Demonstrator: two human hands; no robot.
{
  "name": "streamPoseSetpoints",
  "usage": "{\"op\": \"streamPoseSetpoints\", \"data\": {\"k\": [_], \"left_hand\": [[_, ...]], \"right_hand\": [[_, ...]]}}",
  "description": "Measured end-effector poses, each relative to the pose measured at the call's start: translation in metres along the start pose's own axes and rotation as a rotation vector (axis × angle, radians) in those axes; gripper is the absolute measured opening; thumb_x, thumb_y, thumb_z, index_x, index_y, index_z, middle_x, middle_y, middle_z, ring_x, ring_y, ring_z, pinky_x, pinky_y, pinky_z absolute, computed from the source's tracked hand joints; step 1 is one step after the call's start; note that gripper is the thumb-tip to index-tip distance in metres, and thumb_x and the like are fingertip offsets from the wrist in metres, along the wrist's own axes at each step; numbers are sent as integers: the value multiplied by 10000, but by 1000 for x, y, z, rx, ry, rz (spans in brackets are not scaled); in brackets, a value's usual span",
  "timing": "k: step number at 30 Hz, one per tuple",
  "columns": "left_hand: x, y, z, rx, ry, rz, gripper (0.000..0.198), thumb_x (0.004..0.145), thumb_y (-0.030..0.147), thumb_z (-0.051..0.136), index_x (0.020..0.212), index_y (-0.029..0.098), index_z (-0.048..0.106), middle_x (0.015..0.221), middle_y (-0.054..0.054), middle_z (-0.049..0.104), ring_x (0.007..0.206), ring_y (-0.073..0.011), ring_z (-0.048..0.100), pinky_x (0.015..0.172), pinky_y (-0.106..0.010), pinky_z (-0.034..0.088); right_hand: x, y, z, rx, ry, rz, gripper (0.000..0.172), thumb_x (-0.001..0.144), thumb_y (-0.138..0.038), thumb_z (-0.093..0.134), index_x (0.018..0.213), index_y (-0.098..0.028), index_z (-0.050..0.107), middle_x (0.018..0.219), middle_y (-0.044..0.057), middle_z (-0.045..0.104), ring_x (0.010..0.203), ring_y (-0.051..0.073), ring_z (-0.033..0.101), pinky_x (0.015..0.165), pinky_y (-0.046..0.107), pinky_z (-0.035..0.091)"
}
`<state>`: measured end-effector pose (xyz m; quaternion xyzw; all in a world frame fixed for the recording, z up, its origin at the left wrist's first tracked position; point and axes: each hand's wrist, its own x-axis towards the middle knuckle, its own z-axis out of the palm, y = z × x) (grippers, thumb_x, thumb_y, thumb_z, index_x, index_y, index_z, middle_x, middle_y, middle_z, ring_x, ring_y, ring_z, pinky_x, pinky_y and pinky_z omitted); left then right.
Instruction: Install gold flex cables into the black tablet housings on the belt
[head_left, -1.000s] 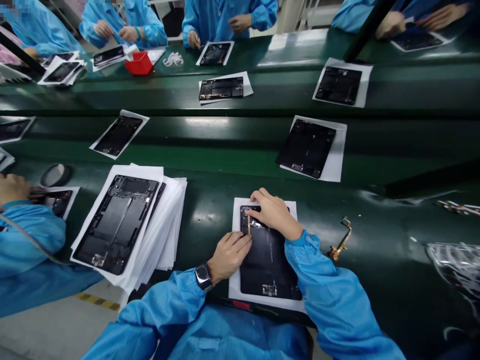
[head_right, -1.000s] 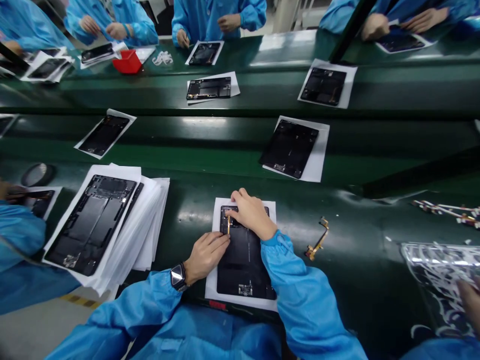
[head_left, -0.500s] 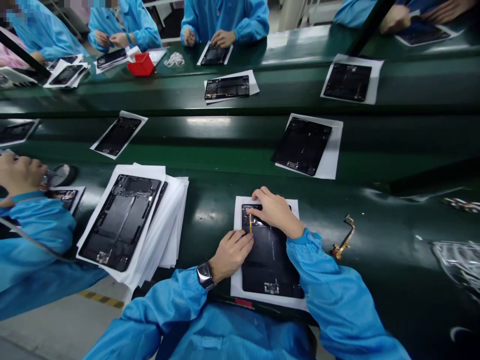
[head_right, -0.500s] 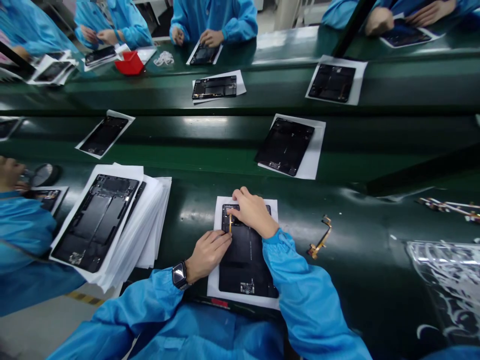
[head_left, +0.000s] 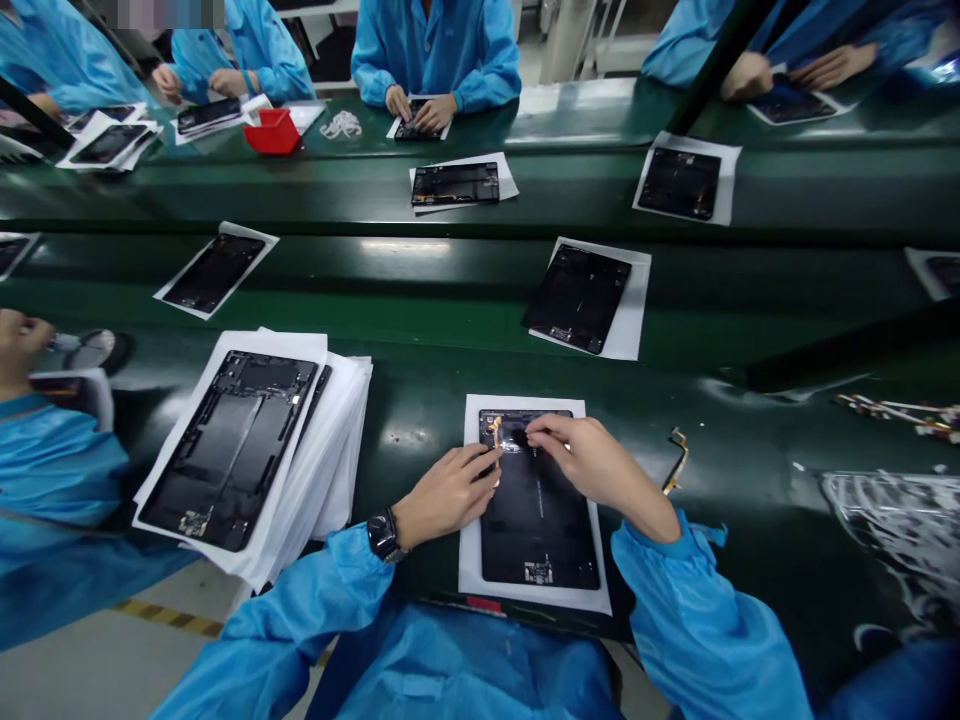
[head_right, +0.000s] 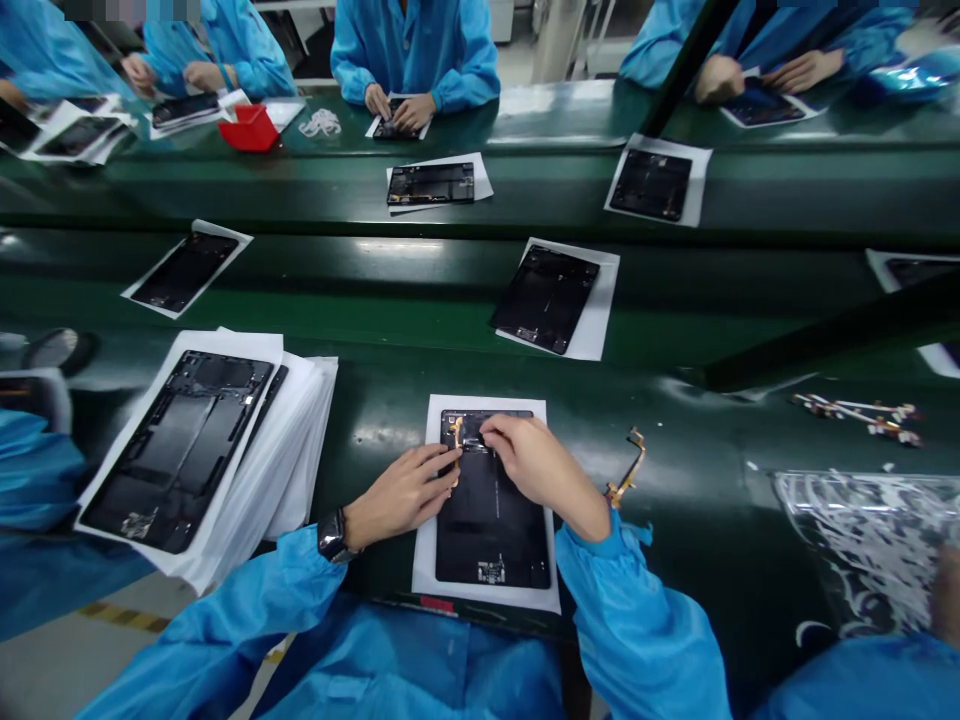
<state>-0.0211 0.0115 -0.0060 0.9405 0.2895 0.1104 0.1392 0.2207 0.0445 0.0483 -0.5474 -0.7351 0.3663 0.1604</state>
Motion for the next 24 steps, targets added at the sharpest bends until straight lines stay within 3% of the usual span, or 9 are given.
{"op": "streamPoseSetpoints", "data": {"k": [6,11,14,16,20,24], "left_hand": [[-6,6,-7,-23,-42,8,398,922,290,577,1279,120,528,1437,-160,472,1375,-329,387,1086,-479,438],[-11,3,-1,-60,36,16,328,915,233,549,1230,141,566,1468,-149,450,1403,-308,373,1102,-455,429],[-14,-2,6,-163,182,-26,319,930,230,522,1240,170,558,1447,-127,485,1330,-248,481,1049,-395,482],[-15,-6,8,-228,237,-61,378,935,230,516,1309,179,505,1433,-121,501,1285,-220,527,1020,-369,502],[-18,-9,7,-303,209,-59,426,914,195,524,1337,188,471,1435,-116,495,1309,-219,502,1040,-376,485],[-20,-9,5,-338,172,-57,453,912,195,532,1357,180,450,1451,-128,472,1348,-229,456,1074,-392,450]], "right_hand": [[-38,1,22,126,101,131,222,967,-421,497,868,-232,559,637,-29,630,568,160,589,582,272,421],[-57,-1,62,121,196,65,141,991,-328,466,1049,-226,546,832,15,681,711,174,653,661,274,468],[-57,-9,76,-7,194,-17,155,999,-265,444,1115,-219,537,967,51,697,829,195,682,716,284,484],[-54,-15,79,-147,154,-56,144,1002,-239,430,1072,-209,552,942,57,701,794,205,685,670,286,472],[-45,-27,81,-402,67,-105,154,992,-179,415,969,-186,568,803,50,691,651,199,662,566,275,412],[-42,-37,91,-469,83,-138,173,991,-165,402,950,-181,569,808,59,698,648,177,659,554,250,398]]}}
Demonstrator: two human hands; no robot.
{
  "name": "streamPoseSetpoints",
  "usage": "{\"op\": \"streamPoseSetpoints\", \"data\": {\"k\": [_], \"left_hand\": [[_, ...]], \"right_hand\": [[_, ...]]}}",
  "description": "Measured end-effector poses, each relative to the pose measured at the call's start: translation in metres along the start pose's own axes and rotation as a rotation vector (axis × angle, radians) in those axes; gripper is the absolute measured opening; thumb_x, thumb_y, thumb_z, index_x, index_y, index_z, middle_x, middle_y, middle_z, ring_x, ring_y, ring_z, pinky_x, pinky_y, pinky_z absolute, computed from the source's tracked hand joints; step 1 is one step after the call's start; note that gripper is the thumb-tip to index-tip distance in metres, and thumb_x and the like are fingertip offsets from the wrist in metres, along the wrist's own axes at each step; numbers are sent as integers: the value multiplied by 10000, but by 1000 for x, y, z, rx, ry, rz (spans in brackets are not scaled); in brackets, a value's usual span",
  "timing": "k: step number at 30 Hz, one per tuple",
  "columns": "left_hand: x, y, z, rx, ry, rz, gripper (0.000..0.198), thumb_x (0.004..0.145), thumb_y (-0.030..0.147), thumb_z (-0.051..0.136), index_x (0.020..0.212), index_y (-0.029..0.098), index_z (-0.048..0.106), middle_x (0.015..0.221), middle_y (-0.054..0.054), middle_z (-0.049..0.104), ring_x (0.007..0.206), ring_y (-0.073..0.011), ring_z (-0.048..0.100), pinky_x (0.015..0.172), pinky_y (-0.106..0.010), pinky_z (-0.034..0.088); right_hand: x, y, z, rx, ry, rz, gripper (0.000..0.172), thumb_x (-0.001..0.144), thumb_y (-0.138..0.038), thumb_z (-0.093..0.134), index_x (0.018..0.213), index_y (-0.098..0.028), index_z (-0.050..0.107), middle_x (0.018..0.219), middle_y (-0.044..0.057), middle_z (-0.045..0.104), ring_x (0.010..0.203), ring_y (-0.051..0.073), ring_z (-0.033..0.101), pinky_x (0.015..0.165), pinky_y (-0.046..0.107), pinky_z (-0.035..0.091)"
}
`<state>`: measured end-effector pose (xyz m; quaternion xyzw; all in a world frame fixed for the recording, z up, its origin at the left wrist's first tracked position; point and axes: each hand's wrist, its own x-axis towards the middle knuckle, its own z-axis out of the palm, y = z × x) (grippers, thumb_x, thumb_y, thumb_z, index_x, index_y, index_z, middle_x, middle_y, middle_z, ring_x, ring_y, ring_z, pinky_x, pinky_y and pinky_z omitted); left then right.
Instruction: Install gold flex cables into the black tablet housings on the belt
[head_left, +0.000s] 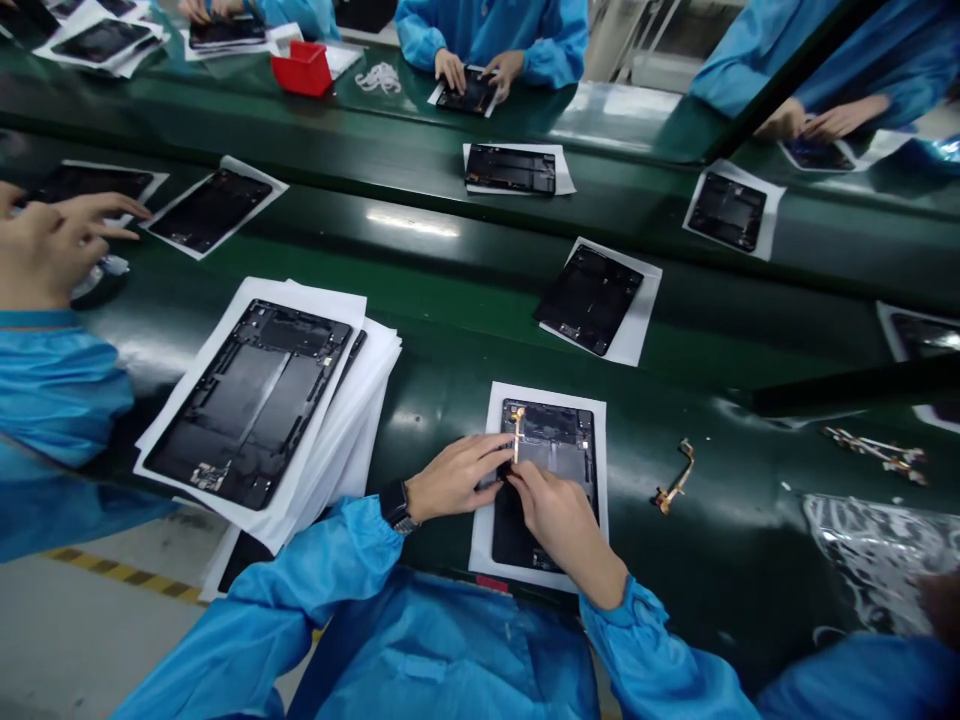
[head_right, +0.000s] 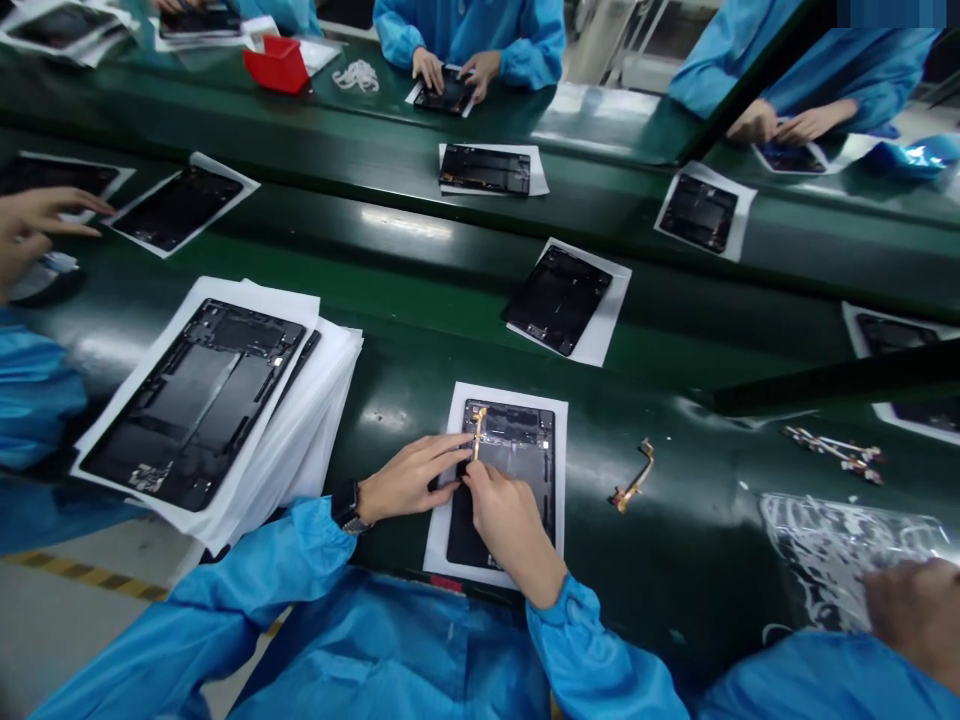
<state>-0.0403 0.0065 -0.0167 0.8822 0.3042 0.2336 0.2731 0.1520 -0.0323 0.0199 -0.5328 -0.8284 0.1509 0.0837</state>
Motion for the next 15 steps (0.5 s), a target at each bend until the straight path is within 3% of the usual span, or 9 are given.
{"op": "streamPoseSetpoints", "data": {"k": [6,10,15], "left_hand": [[-2,-4,0,22,-10,-2,650,874,294,659,1430,137,362,1492,-195,402,1452,-299,287,1171,-513,296],[-5,-6,-1,9,-23,-27,863,806,402,754,1475,126,283,1521,-215,349,1463,-307,259,1192,-508,260],[-6,-7,-2,-4,-41,-21,906,797,412,764,1487,138,245,1540,-207,324,1469,-292,251,1206,-494,239]], "right_hand": [[-5,-2,12,84,49,47,187,993,-181,412,953,-186,594,869,74,712,702,189,679,581,253,440],[-13,7,11,369,104,152,132,977,-235,494,1028,-215,614,962,54,729,835,206,705,725,292,527],[-21,5,12,489,185,222,152,970,-256,509,1056,-232,633,1027,60,726,963,226,696,861,353,548]]}}
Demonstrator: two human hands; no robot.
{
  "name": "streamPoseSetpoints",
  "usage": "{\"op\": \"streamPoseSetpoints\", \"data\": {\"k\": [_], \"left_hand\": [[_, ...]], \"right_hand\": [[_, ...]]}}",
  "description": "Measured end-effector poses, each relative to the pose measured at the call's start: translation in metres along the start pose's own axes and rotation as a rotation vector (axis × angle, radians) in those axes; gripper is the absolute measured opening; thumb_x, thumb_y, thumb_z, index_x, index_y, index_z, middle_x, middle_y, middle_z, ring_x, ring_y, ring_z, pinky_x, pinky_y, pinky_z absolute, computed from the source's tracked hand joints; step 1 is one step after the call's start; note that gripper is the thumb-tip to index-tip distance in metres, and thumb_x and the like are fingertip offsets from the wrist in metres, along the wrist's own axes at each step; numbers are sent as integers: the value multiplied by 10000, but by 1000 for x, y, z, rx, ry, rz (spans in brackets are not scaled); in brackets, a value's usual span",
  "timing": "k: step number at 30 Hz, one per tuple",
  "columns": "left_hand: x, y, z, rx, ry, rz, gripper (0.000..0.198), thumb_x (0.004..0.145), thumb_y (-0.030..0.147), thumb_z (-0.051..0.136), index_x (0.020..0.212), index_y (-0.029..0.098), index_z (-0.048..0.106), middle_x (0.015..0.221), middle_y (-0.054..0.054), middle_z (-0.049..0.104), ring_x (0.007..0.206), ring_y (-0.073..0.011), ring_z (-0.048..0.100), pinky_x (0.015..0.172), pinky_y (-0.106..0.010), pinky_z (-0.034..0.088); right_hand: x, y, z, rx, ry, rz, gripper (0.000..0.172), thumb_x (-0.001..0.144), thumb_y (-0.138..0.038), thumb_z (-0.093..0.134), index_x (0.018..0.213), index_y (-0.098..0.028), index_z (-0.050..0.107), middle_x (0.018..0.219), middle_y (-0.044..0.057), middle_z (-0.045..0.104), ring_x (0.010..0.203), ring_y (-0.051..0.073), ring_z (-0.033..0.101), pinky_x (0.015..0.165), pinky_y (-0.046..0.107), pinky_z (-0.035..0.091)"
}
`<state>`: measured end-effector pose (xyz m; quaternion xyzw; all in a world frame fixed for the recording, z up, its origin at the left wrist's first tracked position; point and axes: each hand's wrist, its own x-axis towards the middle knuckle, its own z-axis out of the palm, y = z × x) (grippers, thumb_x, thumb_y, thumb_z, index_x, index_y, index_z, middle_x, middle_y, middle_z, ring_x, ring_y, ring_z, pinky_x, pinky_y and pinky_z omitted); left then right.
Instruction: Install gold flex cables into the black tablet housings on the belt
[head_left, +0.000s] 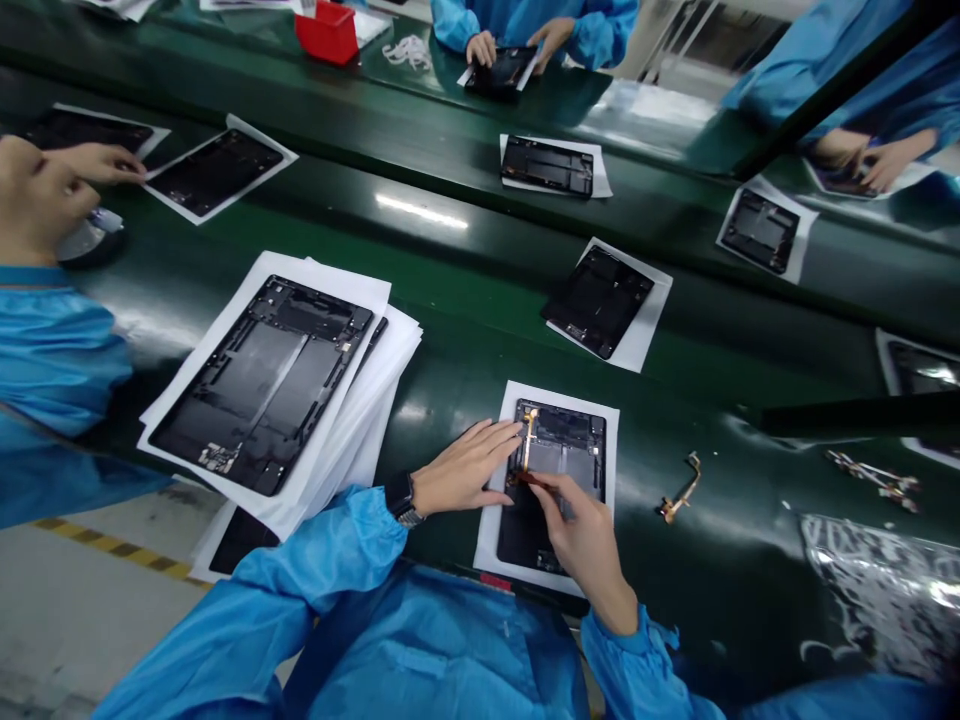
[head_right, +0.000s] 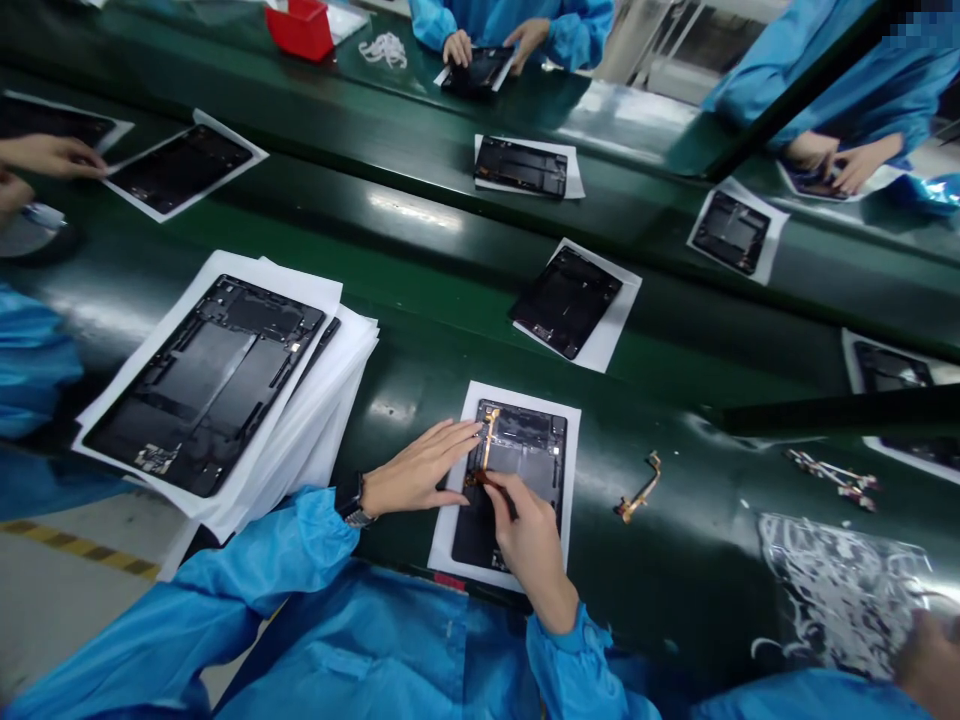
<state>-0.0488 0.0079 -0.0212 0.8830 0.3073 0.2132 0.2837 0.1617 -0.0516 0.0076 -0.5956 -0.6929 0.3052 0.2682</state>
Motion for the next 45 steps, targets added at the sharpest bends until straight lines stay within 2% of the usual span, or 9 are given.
{"op": "streamPoseSetpoints", "data": {"k": [8,12,16,21,25,29,40,43,45], "left_hand": [[1,0,0,6,3,-1,864,788,388,777,1458,144,288,1532,-209,340,1468,-284,256,1205,-495,245],[1,-1,2,-7,8,-5,894,778,385,786,1468,160,264,1533,-208,340,1468,-278,257,1200,-492,256],[1,-1,4,-7,23,-7,919,775,381,790,1479,156,244,1534,-212,335,1468,-280,258,1201,-500,251],[0,-1,4,-1,22,-4,966,753,395,806,1490,160,228,1535,-203,340,1462,-275,273,1206,-487,247],[0,-1,4,-1,32,-2,939,768,408,791,1488,170,236,1532,-208,342,1461,-276,275,1200,-493,256],[0,-1,5,-1,33,-7,915,776,408,784,1482,174,250,1531,-211,341,1458,-286,281,1194,-506,261],[-2,-1,9,21,34,-6,898,766,387,796,1460,152,278,1521,-213,357,1455,-279,291,1199,-491,257],[-2,4,2,45,25,0,920,745,392,813,1457,146,284,1503,-214,382,1436,-296,327,1182,-498,287],[5,8,-5,58,44,1,838,770,398,790,1430,151,336,1484,-199,408,1412,-298,362,1152,-480,334]], "right_hand": [[3,0,8,-180,-106,-188,261,963,-114,415,1124,-218,591,1086,92,701,987,224,682,861,372,559],[12,-7,7,-414,-203,-303,327,915,-17,366,1103,-168,588,1028,116,695,888,230,685,762,348,554],[24,-15,-1,-539,-336,-354,288,897,0,385,1009,-164,594,875,77,678,746,213,665,644,309,515],[22,-11,-13,-524,-269,-329,267,910,-15,419,1072,-172,562,943,67,691,789,201,676,662,282,497],[18,-9,-11,-623,-264,-340,261,883,-2,408,1001,-165,575,838,62,671,682,204,647,578,287,440],[17,-12,-9,-659,-286,-333,265,872,8,397,942,-171,580,794,58,655,654,189,621,573,278,404],[22,-9,2,-534,-318,-383,281,908,-10,375,988,-169,592,887,74,672,746,186,638,645,272,457],[21,0,-2,-391,-274,-354,252,949,-81,386,1017,-173,611,940,92,693,820,213,662,715,317,503],[18,6,-6,-190,-187,-259,219,970,-159,422,1050,-194,623,1016,96,702,912,226,667,820,365,519]]}}
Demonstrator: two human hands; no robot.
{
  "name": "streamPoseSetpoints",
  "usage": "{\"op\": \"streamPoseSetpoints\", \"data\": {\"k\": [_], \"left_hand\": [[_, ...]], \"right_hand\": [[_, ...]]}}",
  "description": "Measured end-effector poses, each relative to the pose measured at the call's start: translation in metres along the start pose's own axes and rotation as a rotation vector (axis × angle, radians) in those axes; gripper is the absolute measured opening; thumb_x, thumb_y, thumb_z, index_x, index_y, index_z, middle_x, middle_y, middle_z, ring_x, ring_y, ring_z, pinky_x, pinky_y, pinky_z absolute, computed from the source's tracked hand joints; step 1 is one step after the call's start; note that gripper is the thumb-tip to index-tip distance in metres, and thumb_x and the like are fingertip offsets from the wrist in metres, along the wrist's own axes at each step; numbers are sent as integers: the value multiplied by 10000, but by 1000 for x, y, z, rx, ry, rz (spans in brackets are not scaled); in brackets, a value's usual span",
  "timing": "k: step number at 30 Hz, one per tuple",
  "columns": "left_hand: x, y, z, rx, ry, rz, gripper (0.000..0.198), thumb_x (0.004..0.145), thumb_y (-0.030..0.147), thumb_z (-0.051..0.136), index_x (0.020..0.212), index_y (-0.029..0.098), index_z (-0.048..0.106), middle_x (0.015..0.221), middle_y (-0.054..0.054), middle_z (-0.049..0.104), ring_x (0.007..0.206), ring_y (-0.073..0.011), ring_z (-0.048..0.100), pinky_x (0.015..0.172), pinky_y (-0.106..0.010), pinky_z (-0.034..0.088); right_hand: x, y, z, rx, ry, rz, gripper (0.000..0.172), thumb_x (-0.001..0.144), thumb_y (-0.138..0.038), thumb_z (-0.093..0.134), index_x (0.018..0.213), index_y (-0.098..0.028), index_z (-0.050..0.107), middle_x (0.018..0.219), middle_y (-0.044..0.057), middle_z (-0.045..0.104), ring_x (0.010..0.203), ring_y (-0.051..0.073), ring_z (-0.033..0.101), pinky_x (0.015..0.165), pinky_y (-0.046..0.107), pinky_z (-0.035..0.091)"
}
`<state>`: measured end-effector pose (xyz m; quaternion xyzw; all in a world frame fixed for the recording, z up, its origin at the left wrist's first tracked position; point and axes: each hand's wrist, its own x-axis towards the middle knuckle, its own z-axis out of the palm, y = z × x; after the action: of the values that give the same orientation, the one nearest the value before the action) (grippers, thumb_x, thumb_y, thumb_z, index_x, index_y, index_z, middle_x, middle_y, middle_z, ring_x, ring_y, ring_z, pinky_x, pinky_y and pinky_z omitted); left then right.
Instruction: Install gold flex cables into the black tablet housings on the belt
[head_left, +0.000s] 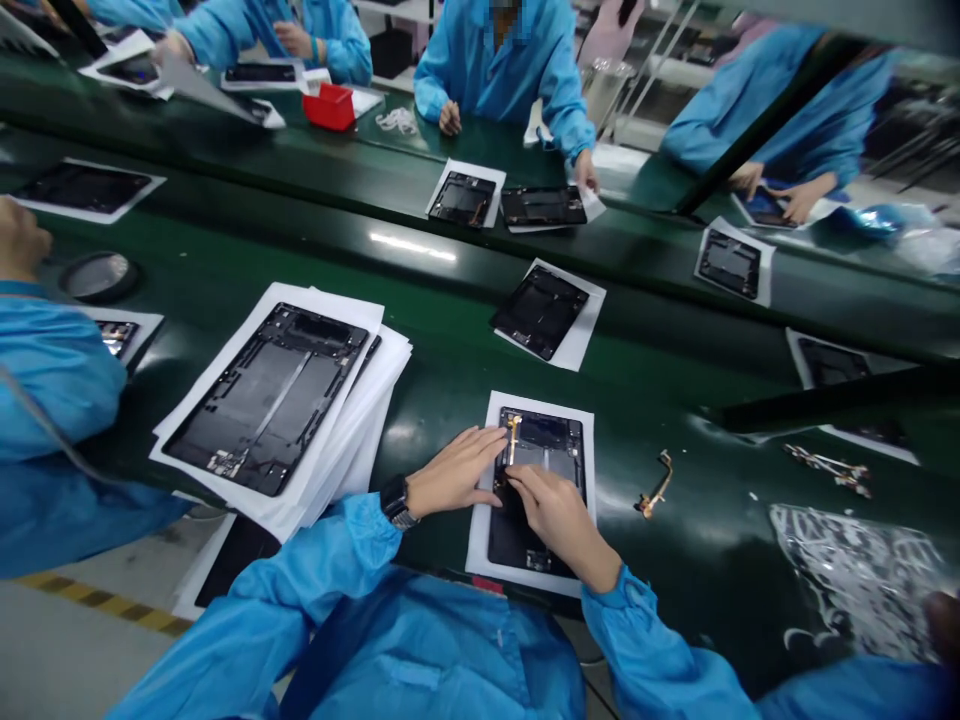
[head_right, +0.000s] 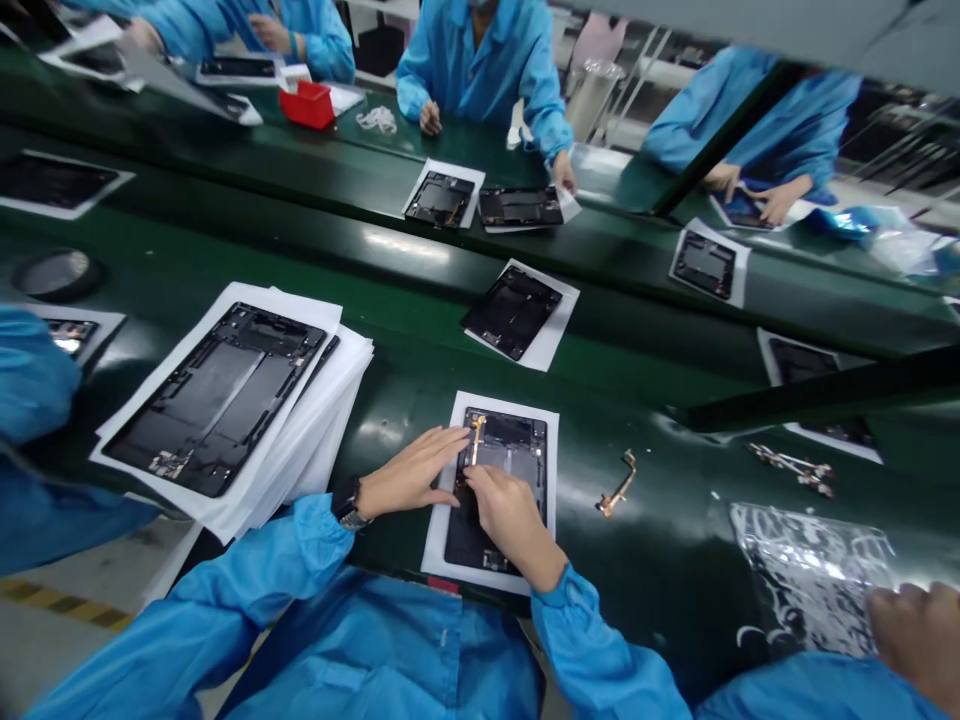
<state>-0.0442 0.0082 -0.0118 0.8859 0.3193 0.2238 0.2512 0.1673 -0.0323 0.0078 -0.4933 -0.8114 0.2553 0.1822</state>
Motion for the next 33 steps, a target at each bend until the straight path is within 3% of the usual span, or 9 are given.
{"op": "streamPoseSetpoints", "data": {"k": [3,7,9,14,17,20,23,28,33], "left_hand": [[31,-1,-6,69,70,-51,491,900,340,653,1322,168,469,1438,-153,457,1368,-281,398,1110,-451,367],[95,-12,-5,224,-37,-235,331,926,278,595,1222,143,531,1294,-145,543,1244,-288,460,1045,-446,371],[121,-18,-2,255,-134,-272,244,903,248,610,1116,133,576,1154,-138,601,1123,-276,523,979,-413,397],[140,-26,-3,266,-229,-209,127,895,172,527,789,167,597,900,-68,631,905,-206,586,811,-296,429],[153,-33,-3,279,-211,-197,158,918,196,482,804,178,591,883,-52,639,849,-189,611,755,-271,429],[199,-42,-6,309,-187,-198,150,943,220,476,888,178,609,902,-67,668,878,-209,639,765,-281,433],[277,-54,-8,354,-163,-224,153,958,228,494,935,159,628,972,-105,676,967,-232,637,836,-308,443],[417,-74,4,409,-123,-292,274,967,339,556,1140,130,600,1140,-99,620,1038,-218,611,907,-409,505],[479,-60,14,448,-66,-214,315,954,347,587,1188,137,583,1174,-93,605,1024,-211,618,881,-417,537]], "right_hand": [[-4,3,0,505,248,218,185,960,-297,487,1061,-216,618,1024,87,690,970,228,654,885,404,528],[-8,4,3,1215,456,465,248,917,-448,504,904,-210,572,794,27,590,685,182,606,575,313,535],[-18,11,1,1292,477,532,296,898,-492,529,808,-210,537,711,-12,516,545,132,498,466,257,446],[-76,65,-11,343,853,594,310,835,-503,649,863,-194,631,599,-54,418,533,127,422,527,244,393],[-101,99,-11,-38,852,541,311,896,-482,579,953,-193,682,668,-5,543,551,150,515,548,259,425],[-103,110,-5,-191,848,474,299,969,-403,474,932,-210,699,747,38,625,584,159,601,566,254,467],[-105,112,-17,-263,888,400,302,975,-362,452,872,-240,707,740,46,648,607,175,640,541,258,488],[-152,170,-113,-324,943,344,394,982,-392,347,905,-321,726,794,63,677,781,262,665,532,342,517],[-214,245,-210,-597,1134,174,428,952,-349,344,778,-303,733,685,81,665,773,300,666,580,412,535]]}}
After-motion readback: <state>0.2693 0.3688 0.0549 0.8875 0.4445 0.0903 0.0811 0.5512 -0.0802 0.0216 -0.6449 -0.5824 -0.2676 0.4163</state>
